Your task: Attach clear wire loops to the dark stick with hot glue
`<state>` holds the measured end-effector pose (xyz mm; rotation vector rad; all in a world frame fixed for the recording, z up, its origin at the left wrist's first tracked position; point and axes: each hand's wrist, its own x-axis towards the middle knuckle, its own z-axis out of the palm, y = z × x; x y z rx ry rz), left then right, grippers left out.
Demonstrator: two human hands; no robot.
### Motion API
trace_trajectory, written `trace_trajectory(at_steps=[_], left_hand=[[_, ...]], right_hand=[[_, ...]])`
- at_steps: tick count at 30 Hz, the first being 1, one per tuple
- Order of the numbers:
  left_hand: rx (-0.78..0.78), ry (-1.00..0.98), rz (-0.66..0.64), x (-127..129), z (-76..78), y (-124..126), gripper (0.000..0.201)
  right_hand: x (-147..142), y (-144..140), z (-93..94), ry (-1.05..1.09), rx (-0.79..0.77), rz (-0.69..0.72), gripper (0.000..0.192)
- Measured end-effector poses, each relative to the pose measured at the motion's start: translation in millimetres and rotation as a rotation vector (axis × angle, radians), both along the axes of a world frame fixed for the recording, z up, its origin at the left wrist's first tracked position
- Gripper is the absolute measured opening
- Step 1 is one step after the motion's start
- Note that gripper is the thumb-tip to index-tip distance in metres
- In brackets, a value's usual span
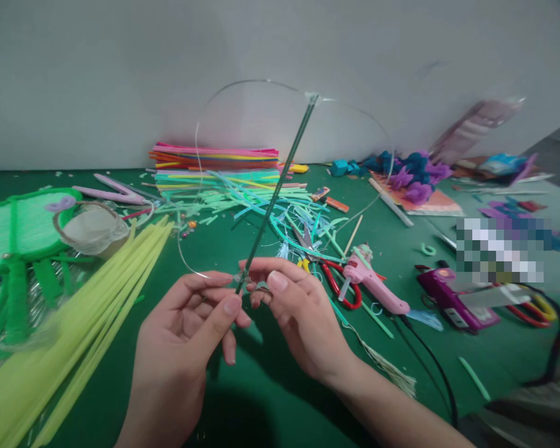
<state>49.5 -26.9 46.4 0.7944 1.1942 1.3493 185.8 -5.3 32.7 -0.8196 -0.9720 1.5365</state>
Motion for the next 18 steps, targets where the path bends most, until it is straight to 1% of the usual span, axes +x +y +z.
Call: trace_trajectory(at_steps=[3, 13, 18], left_hand=[[-0.008, 0.004, -0.005, 1.0, 0.7, 0.4, 0.03], [-0.003, 0.018, 0.003, -1.1, -1.8, -0.8, 0.031], [-0.009, 0.006, 0.007, -0.4, -0.1, 0.5, 0.031]], right_hand=[[-0.4, 1.2, 2.6, 0.006, -0.011, 0.022, 0.028], [-0.4, 0.0, -1.9, 0.051, 0.011, -0.002, 0.024], [0.5, -0.4, 0.0, 0.046, 0.007, -0.001, 0.022]])
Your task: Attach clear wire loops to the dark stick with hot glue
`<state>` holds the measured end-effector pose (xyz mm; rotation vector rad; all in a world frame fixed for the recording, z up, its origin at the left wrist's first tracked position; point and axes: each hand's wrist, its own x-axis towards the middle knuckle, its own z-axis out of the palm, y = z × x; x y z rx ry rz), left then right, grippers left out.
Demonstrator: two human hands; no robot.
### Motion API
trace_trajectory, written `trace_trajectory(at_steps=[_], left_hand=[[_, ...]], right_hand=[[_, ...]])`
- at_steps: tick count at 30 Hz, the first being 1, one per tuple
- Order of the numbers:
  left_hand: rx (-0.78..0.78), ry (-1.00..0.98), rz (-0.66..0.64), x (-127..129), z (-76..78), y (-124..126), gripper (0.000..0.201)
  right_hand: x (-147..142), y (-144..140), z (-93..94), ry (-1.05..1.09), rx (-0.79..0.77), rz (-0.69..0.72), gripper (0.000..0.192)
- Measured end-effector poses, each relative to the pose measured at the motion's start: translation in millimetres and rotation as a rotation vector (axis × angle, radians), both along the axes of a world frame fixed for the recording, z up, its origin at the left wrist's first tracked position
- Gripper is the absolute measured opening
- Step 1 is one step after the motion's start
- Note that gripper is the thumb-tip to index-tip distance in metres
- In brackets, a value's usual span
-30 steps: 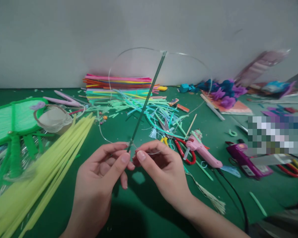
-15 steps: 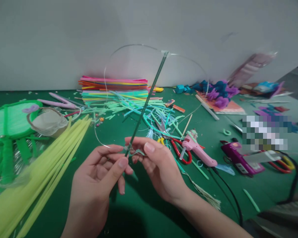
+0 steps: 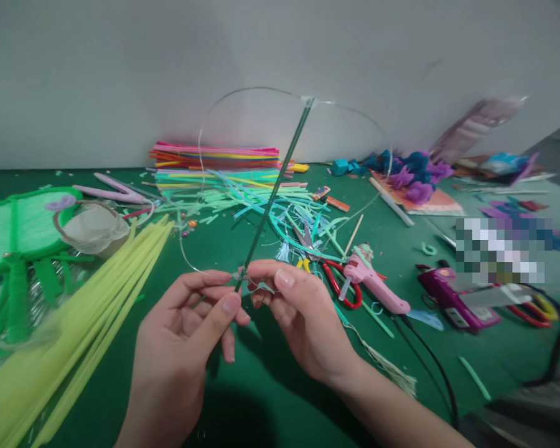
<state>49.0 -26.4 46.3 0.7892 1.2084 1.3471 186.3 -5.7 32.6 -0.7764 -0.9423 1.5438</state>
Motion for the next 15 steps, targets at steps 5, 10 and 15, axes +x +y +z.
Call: trace_trajectory(at_steps=[5, 10, 15], left_hand=[[0.009, 0.006, -0.001, 0.9, 0.9, 0.4, 0.03], [0.013, 0.013, 0.005, 0.3, 0.2, -0.6, 0.03], [0.016, 0.011, 0.011, 0.3, 0.1, 0.1, 0.029]], right_hand=[[-0.4, 0.2, 1.7, -0.005, -0.013, -0.002, 0.022], [-0.1, -0.1, 1.2, -0.009, -0.012, -0.006, 0.021], [1.5, -1.5, -0.2, 0.005, -0.002, 0.004, 0.02]])
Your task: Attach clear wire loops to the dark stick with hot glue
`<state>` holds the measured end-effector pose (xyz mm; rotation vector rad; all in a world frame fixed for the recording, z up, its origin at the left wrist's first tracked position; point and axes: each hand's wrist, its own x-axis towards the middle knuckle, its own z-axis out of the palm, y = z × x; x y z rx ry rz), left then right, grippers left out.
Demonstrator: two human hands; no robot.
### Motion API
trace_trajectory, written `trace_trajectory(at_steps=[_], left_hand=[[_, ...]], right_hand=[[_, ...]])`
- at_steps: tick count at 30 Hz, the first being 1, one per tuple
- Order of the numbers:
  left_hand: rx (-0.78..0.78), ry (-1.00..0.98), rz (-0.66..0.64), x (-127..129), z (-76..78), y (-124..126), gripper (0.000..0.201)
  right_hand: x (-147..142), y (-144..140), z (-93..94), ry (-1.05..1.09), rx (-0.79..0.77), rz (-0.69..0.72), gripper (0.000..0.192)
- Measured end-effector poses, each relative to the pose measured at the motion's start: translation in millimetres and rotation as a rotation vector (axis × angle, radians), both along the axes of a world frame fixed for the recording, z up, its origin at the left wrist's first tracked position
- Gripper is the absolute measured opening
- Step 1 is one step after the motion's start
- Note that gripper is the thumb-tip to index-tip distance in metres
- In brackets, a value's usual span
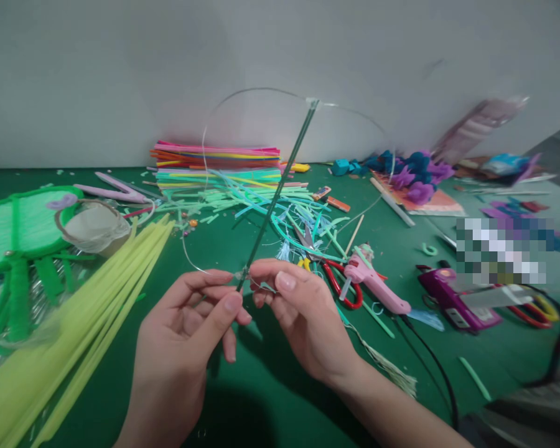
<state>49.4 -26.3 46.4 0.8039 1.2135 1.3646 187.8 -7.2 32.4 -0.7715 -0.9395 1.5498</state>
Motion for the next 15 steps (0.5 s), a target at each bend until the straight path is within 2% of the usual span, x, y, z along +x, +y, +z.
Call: trace_trajectory(at_steps=[3, 8, 15], left_hand=[[0.008, -0.006, -0.006, 1.3, 0.3, 1.0, 0.028], [0.008, 0.002, 0.005, 1.4, 0.6, 0.7, 0.029], [0.011, 0.008, 0.006, 0.2, -0.7, -1.0, 0.032]], right_hand=[[-1.2, -0.6, 0.7, 0.025, -0.027, 0.032, 0.022], [-5.3, 0.1, 3.5, 0.056, -0.094, 0.017, 0.013], [-5.1, 0.1, 2.2, 0.099, -0.142, 0.032, 0.018]])
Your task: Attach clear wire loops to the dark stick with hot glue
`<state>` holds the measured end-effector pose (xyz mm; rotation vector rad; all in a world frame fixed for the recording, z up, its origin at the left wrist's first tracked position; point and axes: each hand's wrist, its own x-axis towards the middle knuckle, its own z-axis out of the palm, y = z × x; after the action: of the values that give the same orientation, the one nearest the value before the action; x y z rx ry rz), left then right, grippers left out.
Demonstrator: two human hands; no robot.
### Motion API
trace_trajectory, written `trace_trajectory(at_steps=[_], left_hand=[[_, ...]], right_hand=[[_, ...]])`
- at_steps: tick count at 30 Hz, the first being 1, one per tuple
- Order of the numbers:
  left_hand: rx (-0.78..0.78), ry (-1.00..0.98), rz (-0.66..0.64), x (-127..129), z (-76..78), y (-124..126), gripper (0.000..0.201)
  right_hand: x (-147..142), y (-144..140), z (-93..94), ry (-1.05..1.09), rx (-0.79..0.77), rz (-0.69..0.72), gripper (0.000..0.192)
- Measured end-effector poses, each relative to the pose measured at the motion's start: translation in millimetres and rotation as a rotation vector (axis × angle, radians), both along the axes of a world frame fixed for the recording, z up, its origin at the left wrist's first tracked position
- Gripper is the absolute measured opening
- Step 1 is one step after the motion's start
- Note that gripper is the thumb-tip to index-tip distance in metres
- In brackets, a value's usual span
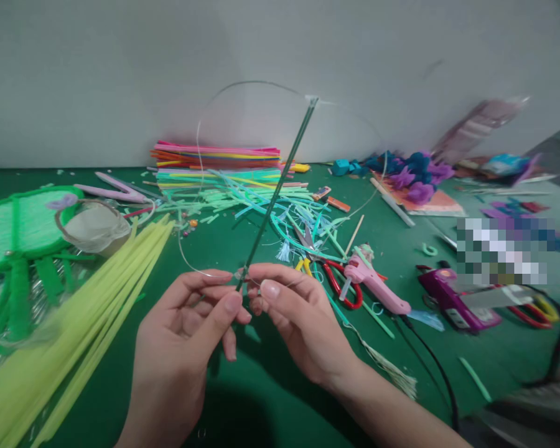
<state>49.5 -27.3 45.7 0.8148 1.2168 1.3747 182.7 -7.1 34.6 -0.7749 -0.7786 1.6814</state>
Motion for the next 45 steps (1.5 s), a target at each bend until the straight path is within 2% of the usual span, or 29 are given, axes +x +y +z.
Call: trace_trajectory(at_steps=[5, 16, 30, 39, 45], left_hand=[[0.01, 0.017, 0.017, -1.2, -0.6, -2.4, 0.031], [0.024, 0.048, 0.034, 0.0, -0.8, 0.0, 0.03], [0.023, 0.064, 0.041, 0.1, 0.3, -1.5, 0.029], [0.011, 0.067, 0.022, -1.3, -2.7, -0.7, 0.03], [0.004, 0.063, 0.036, 0.6, 1.5, 0.0, 0.031]], right_hand=[[-0.7, -1.3, 0.2, 0.049, -0.064, 0.037, 0.015], [1.1, -0.2, 1.3, 0.146, -0.207, 0.119, 0.025], [3.7, -0.3, 1.5, 0.102, -0.087, 0.068, 0.022], [3.9, -3.9, -2.1, 0.016, 0.095, 0.034, 0.017], [1.9, -2.3, -2.8, -0.007, 0.082, -0.009, 0.013]])
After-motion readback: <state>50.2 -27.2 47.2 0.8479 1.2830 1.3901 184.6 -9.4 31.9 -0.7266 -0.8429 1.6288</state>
